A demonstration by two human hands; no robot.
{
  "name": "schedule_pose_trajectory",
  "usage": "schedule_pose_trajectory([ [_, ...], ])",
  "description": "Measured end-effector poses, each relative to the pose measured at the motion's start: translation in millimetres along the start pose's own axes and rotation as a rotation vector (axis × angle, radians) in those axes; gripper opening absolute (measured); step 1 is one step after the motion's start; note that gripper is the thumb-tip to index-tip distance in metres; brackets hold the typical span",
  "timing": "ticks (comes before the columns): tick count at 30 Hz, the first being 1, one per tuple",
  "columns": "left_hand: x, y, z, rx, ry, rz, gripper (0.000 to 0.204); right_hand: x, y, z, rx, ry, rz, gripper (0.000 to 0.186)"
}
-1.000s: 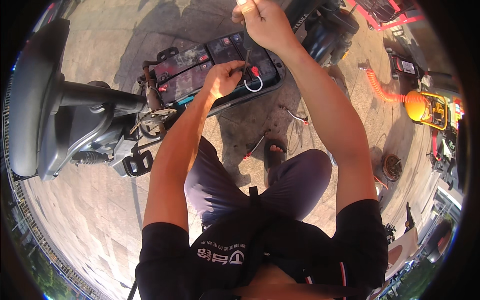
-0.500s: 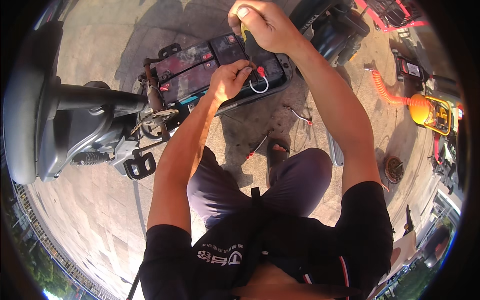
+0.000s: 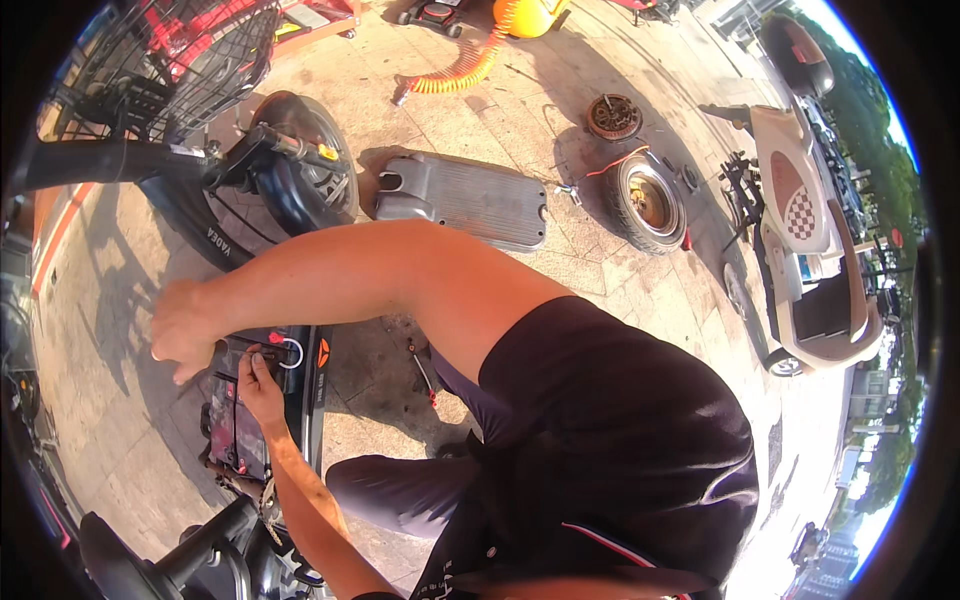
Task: The person removes the seat of an electric scooter using a screwdriver, then disconnects the battery terminals. The scooter remains partially disassembled with the battery exposed.
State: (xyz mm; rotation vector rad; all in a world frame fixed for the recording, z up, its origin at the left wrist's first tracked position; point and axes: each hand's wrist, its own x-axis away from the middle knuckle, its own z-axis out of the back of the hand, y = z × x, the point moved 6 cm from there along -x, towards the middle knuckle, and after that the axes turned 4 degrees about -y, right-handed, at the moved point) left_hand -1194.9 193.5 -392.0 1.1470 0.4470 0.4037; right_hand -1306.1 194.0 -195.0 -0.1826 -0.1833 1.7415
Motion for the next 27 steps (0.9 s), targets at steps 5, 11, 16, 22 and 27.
schedule_pose_trajectory([
  [5, -4.4, -1.9, 0.1, -0.210, 0.075, -0.058, 0.017, 0.5, 8.4, -2.9, -0.003, 0.190, -0.166, 0.032],
  [11, -1.7, 0.2, -11.9, 0.056, 0.176, -0.050, 0.020, 2.4, 12.5, -5.8, -0.025, 0.235, -0.198, 0.031],
  [16, -1.6, 0.6, -3.9, -0.216, 0.147, 0.002, 0.024, 7.6, 6.4, -4.8, -0.028, 0.272, -0.171, 0.032],
  [22, 5.0, -3.0, -9.0, -0.203, 0.247, 0.129, 0.027, 3.4, 5.3, -7.8, -0.070, 0.220, -0.173, 0.033],
  [27, 8.1, 19.5, -7.3, -0.339, 0.315, -0.127, 0.030, 0.9, 3.6, -9.8, -0.108, 0.197, -0.186, 0.032],
])
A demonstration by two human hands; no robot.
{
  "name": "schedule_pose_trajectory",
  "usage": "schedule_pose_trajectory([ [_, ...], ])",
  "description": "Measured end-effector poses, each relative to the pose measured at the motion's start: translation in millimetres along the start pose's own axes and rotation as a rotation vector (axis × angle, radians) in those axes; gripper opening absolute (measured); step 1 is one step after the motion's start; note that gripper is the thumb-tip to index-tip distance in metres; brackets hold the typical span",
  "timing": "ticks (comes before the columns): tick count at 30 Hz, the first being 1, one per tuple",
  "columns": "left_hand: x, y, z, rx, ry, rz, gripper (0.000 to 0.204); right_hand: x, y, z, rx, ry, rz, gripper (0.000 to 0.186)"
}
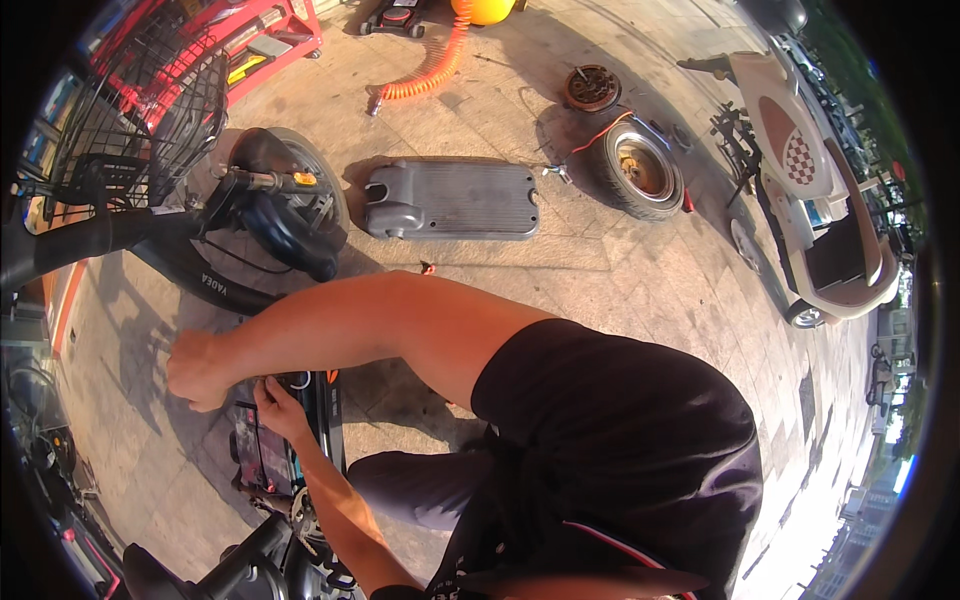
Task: The person removes the seat of an electric scooter using a screwdriver, then disconnects the battery terminals. The scooter remains partially disassembled with the battery exposed.
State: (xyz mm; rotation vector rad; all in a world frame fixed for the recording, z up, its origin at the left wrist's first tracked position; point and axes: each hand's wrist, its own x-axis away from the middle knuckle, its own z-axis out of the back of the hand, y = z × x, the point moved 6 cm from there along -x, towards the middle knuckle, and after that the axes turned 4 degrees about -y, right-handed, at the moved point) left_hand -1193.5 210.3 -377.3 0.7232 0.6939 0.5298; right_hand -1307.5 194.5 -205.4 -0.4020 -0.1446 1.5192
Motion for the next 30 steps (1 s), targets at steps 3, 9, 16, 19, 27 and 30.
schedule_pose_trajectory([
  [3, -1.5, -6.0, -0.4, -0.019, -0.045, 0.097, 0.031, 1.5, -2.0, -0.1, -0.020, 0.020, 0.004, 0.032],
  [9, -2.8, -6.5, -0.7, 0.088, -0.044, 0.083, 0.027, 2.1, -6.2, -1.3, -0.023, 0.039, 0.018, 0.032],
  [16, -7.0, -13.7, 2.1, 0.119, -0.086, 0.204, 0.027, -3.6, -10.4, -10.0, -0.047, 0.039, -0.003, 0.030],
  [19, -3.0, 3.3, 1.8, 0.258, -0.018, 0.053, 0.025, -2.5, -12.8, -7.6, -0.054, 0.048, 0.006, 0.029],
  [27, -9.7, 1.1, 4.0, 0.228, -0.053, 0.228, 0.017, 19.6, -14.5, 16.7, -0.132, 0.121, 0.039, 0.026],
  [30, -11.3, 11.7, 12.8, 0.082, -0.089, 0.070, 0.017, 21.5, -12.1, 21.1, -0.089, 0.049, 0.037, 0.026],
])
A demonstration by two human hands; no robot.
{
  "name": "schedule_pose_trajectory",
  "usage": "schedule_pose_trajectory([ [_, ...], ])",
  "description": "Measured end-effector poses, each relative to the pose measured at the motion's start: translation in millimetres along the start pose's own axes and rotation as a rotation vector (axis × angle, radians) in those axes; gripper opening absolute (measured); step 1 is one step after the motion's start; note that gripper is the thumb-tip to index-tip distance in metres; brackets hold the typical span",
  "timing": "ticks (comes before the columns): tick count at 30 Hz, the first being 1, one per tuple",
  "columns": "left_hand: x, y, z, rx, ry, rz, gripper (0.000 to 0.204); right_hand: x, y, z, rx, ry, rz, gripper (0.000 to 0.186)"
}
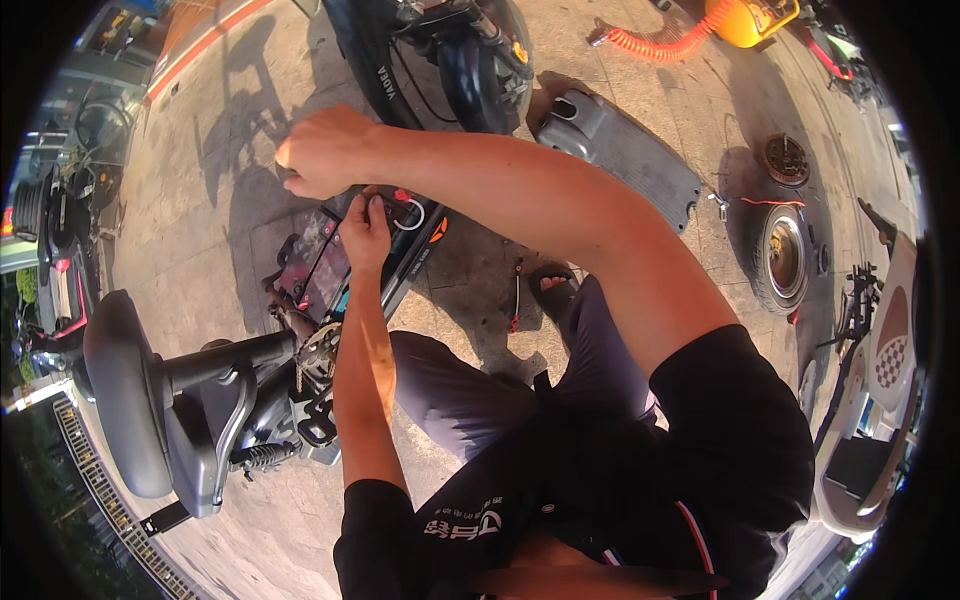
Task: The person removes the seat of an electric scooter using a screwdriver, then disconnects the battery terminals. The scooter remains partially disassembled with the battery exposed.
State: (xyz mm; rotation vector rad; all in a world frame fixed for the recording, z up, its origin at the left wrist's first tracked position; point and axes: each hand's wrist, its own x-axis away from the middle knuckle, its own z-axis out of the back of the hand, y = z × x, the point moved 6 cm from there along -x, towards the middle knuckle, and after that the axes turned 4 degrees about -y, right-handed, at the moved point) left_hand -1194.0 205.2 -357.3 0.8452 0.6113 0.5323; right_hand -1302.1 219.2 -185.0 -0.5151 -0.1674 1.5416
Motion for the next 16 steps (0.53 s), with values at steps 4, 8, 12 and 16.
schedule_pose_trajectory([
  [4, -2.5, 5.0, 4.0, -0.035, 0.018, 0.069, 0.019, 3.1, -1.6, 1.7, 0.023, -0.009, -0.037, 0.029],
  [8, -7.8, 0.0, 5.1, -0.035, 0.015, 0.137, 0.020, 2.1, -1.3, 1.4, 0.037, -0.011, -0.038, 0.029],
  [12, -3.6, -3.7, 6.8, 0.003, -0.017, 0.098, 0.022, 1.1, -1.2, 2.5, 0.016, 0.006, -0.022, 0.029],
  [16, -7.8, -13.4, 4.4, -0.099, 0.003, 0.137, 0.023, 2.7, -2.5, 2.5, 0.030, 0.010, -0.024, 0.032],
])
